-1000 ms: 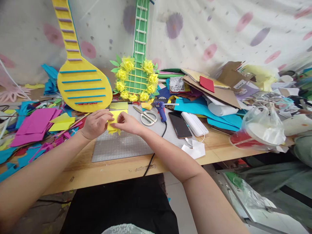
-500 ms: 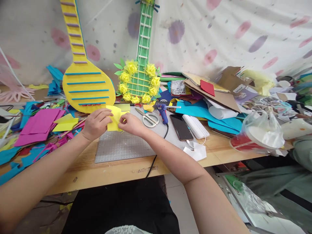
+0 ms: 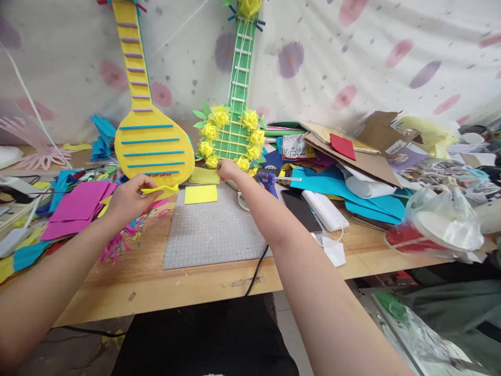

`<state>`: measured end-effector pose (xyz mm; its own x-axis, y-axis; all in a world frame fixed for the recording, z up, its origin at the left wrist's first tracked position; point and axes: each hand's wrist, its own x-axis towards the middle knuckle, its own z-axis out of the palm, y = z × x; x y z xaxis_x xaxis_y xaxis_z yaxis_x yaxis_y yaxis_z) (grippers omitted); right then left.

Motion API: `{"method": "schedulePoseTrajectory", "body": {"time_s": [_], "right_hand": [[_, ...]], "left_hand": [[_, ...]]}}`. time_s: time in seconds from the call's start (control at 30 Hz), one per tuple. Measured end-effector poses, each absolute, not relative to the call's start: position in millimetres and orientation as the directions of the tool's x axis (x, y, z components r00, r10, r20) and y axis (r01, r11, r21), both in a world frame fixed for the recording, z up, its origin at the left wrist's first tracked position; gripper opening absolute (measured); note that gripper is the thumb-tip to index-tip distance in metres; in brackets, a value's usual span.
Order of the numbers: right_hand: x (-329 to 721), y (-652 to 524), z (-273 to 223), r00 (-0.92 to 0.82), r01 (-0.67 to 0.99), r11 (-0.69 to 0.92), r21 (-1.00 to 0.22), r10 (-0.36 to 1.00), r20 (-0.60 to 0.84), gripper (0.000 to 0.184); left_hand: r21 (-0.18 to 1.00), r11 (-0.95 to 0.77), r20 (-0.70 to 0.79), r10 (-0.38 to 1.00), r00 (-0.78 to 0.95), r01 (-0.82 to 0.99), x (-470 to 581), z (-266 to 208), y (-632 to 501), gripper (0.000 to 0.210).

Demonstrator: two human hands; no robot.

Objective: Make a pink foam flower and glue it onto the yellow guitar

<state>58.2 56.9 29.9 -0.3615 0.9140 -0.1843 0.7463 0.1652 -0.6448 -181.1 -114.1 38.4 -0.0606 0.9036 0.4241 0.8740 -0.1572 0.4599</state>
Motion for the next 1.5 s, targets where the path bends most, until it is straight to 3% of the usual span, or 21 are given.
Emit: {"method": "schedulePoseTrajectory", "body": {"time_s": [0.1,0.17,0.4,0.47,0.57,0.63,0.7,0.77,0.8,0.87,0.97,1.07,1.27,1.5], "right_hand": [[56.1,63.3,34.0,-0.332,0.812,0.075,-0.579,0.875,-0.352,0.023],[57.0,65.3,38.7,-0.325,0.835,0.084,-0.544,0.872,-0.365,0.024],[39.9,73.1,46.8,-0.425,0.849,0.244,-0.468,0.842,-0.332,0.021],[33.5,73.9,46.3,-0.426,0.870,0.307,-0.387,0.863,-0.272,0.020],[33.5,65.7,46.3,-0.402,0.893,0.381,-0.241,0.915,-0.041,0.021],[40.2,51.2,46.4,-0.372,0.886,0.384,-0.261,0.923,0.095,0.022],[49.2,30.7,45.4,-0.373,0.812,0.396,-0.430,0.917,0.141,0.026],[57.5,8.7,41.8,-0.470,0.598,0.387,-0.702,0.879,0.084,0.034],[60.7,-1.0,38.9,-0.532,0.460,0.344,-0.819,0.845,0.056,0.037],[64.9,-14.8,30.8,-0.612,0.269,0.209,-0.940,0.791,0.000,0.043],[66.6,-19.6,15.5,-0.517,0.212,0.073,-0.974,0.854,-0.049,0.039],[66.5,-13.6,0.1,-0.356,0.285,0.058,-0.957,0.933,-0.049,0.028],[65.4,-5.2,-22.6,-0.076,0.350,0.042,-0.936,0.997,0.017,0.026],[54.1,-6.8,-24.9,-0.113,0.435,0.055,-0.899,0.994,0.006,0.031]], "left_hand": [[0.655,-0.106,0.289,0.950,-0.118,0.748,-194.8,37.7,-110.5,0.037],[0.760,-0.114,0.217,0.973,-0.085,0.640,-201.1,37.3,-106.6,0.048],[0.888,-0.043,0.085,0.994,-0.070,0.458,-192.8,50.6,-98.3,0.054],[0.904,-0.045,0.057,0.998,-0.014,0.425,-188.7,51.7,-94.0,0.058],[0.911,-0.073,0.047,0.996,0.074,0.407,-184.5,47.2,-82.5,0.061],[0.900,-0.091,0.045,0.992,0.119,0.425,-180.8,42.6,-72.0,0.059],[0.868,-0.103,0.023,0.986,0.168,0.487,-173.9,40.1,-60.3,0.055],[0.784,-0.120,-0.032,0.972,0.234,0.610,-162.7,41.8,-48.7,0.051],[0.711,-0.137,-0.070,0.962,0.264,0.689,-155.6,44.2,-43.3,0.050],[0.519,-0.175,-0.180,0.935,0.307,0.837,-139.8,50.4,-33.1,0.049],[0.262,-0.237,-0.290,0.905,0.311,0.935,-117.0,56.8,-19.2,0.051],[0.147,-0.286,-0.303,0.898,0.319,0.947,-102.6,56.1,-6.9,0.057],[0.164,-0.270,-0.200,0.933,0.300,0.949,-102.1,56.9,0.7,0.050],[0.160,-0.246,0.068,0.969,0.238,0.956,-112.8,58.6,-14.4,0.036]]}}
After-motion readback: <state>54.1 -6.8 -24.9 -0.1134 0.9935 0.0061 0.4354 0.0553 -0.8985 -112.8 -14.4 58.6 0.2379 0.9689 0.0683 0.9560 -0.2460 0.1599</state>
